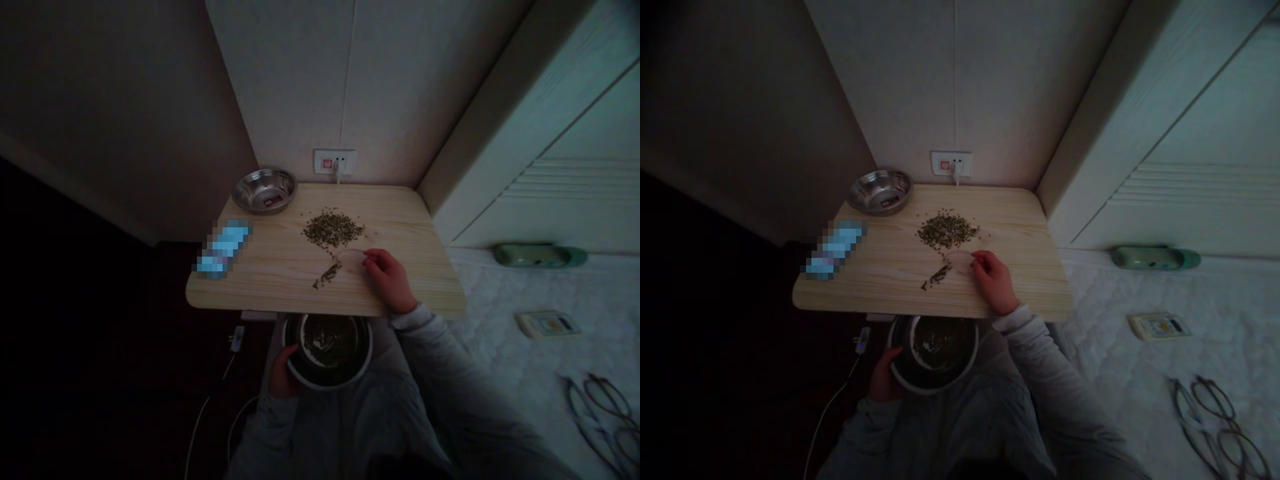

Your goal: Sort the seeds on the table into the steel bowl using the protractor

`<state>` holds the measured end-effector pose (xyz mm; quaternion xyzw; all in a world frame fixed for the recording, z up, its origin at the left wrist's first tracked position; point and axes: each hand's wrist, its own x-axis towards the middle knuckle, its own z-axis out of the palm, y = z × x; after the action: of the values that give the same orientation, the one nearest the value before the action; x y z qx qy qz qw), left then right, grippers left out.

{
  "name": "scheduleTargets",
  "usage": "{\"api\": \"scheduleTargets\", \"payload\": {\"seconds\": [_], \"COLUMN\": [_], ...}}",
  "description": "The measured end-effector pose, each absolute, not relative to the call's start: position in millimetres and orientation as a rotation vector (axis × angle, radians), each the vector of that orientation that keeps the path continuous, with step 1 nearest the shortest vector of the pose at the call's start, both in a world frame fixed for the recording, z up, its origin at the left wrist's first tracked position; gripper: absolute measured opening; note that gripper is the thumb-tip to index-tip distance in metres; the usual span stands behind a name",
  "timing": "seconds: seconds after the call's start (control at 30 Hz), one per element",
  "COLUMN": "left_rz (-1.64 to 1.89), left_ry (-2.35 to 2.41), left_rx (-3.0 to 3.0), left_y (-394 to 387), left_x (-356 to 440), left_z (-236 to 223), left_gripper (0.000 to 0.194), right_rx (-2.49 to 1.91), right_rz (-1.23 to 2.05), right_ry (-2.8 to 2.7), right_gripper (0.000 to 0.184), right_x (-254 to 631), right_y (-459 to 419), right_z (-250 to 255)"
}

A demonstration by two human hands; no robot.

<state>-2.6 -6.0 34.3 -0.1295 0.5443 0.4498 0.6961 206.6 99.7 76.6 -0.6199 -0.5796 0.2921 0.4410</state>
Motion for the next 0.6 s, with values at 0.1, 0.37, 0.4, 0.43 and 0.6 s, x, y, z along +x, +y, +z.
{"api": "scheduleTargets", "payload": {"seconds": [0.1,0.37,0.4,0.43,0.6], "left_rz": [0.996,1.027,1.021,1.012,1.057], "left_ry": [1.219,1.308,1.314,1.316,1.352], "left_rx": [-0.267,-0.204,-0.210,-0.220,-0.233], "left_y": [-6.9,-8.2,-7.3,-6.3,-2.1], "left_x": [-4.1,-5.0,-4.9,-5.0,-12.1], "left_z": [30.3,26.9,28.5,30.2,33.7], "left_gripper": [0.022,0.022,0.022,0.023,0.022], "right_rx": [-1.523,-1.529,-1.517,-1.503,-1.500], "right_rz": [0.740,0.763,0.774,0.782,0.745], "right_ry": [-1.457,-1.474,-1.472,-1.472,-1.474], "right_gripper": [0.021,0.022,0.022,0.023,0.022], "right_x": [200.9,186.7,183.5,180.0,166.5], "right_y": [98.3,90.5,89.7,88.9,85.7], "right_z": [76.7,79.3,79.5,79.6,79.6]}}
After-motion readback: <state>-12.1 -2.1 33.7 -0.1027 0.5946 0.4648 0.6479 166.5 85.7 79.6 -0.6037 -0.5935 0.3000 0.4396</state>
